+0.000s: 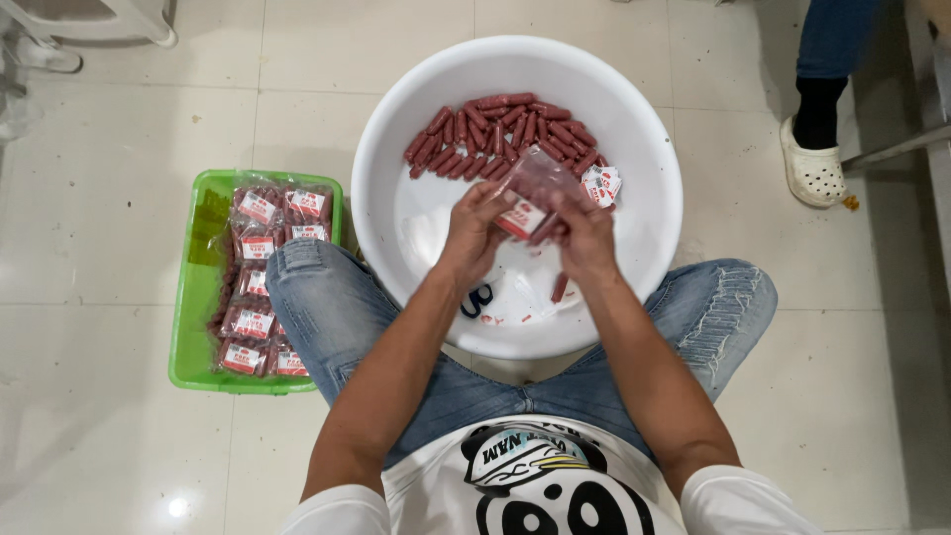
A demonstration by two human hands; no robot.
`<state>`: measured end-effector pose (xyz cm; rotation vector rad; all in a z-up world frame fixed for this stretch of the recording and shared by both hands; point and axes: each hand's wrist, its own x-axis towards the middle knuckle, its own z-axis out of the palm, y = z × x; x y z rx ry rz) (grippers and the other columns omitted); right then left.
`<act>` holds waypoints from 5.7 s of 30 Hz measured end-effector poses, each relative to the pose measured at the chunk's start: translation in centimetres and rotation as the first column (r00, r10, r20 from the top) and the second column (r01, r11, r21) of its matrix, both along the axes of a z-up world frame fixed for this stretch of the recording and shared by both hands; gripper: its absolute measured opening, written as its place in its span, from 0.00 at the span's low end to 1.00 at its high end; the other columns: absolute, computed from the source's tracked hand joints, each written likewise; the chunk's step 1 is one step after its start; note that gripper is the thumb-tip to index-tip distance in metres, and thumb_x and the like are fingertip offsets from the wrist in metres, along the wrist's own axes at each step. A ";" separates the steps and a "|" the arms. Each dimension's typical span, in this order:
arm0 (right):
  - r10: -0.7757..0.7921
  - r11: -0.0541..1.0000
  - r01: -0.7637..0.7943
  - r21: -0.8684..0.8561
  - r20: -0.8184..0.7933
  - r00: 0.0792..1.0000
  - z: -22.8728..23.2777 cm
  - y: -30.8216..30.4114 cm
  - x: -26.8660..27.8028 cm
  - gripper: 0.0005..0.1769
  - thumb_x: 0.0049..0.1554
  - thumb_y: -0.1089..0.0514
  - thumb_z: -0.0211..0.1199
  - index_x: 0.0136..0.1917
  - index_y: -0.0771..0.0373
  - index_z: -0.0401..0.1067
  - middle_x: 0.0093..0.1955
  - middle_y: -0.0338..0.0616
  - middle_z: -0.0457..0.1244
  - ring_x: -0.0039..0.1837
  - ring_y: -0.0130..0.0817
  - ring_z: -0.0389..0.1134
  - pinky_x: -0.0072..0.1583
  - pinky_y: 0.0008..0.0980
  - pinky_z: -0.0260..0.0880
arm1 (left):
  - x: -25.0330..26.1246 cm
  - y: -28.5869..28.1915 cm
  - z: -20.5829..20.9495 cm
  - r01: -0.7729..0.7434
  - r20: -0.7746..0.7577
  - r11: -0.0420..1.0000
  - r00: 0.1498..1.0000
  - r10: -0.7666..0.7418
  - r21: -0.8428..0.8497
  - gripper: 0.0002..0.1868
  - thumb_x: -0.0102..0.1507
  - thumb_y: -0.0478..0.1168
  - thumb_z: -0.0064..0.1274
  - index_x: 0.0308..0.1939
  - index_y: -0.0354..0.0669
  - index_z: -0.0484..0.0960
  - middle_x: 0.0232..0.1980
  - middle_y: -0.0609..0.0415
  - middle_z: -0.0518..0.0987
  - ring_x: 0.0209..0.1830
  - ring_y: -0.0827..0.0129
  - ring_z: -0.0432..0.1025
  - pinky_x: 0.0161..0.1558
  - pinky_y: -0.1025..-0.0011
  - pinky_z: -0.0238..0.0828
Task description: The person picks up several sausages from a bowl and places them into a plastic bag by hand. The person places a label into the bag and sets the filled bag into a tray.
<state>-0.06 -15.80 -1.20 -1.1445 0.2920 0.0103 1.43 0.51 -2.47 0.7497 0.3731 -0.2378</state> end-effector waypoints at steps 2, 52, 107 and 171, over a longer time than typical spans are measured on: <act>0.043 0.996 -0.035 -0.081 0.104 0.994 -0.8 -1.3 0.6 0.02 0.59 0.62 0.67 0.44 0.63 0.75 0.33 0.49 0.67 0.27 0.32 0.68 0.29 0.16 0.59 | -0.6 0.5 2.5 0.058 0.065 0.994 0.996 -0.064 0.095 0.20 0.55 0.36 0.70 0.49 0.44 0.80 0.38 0.54 0.82 0.33 0.65 0.81 0.28 0.70 0.85; 0.285 0.379 -0.567 -0.731 -0.491 0.823 0.1 -6.8 2.3 0.14 0.61 0.55 0.70 0.58 0.63 0.80 0.40 0.42 0.66 0.43 0.30 0.61 0.47 0.30 0.62 | -4.9 44.7 -13.5 0.725 -0.716 0.083 0.689 -0.113 0.684 0.12 0.66 0.38 0.55 0.53 0.47 0.81 0.62 0.47 0.74 0.63 0.53 0.68 0.71 0.49 0.62; 0.315 0.755 -0.022 -0.655 0.333 0.889 -10.4 2.8 4.6 0.15 0.53 0.58 0.77 0.50 0.61 0.75 0.48 0.43 0.63 0.47 0.36 0.67 0.50 0.34 0.70 | 4.6 3.4 -5.5 0.041 0.176 0.691 0.954 -0.241 0.722 0.06 0.62 0.38 0.55 0.32 0.44 0.86 0.19 0.55 0.76 0.22 0.74 0.69 0.30 0.75 0.65; 0.145 0.876 -0.027 -0.482 0.210 0.967 3.7 -0.1 -2.5 0.10 0.68 0.63 0.54 0.46 0.68 0.73 0.23 0.45 0.59 0.27 0.31 0.62 0.35 0.28 0.65 | -4.9 0.6 4.9 -0.074 0.239 0.772 0.966 -0.103 0.631 0.07 0.67 0.34 0.51 0.42 0.34 0.84 0.28 0.50 0.77 0.29 0.74 0.71 0.35 0.72 0.75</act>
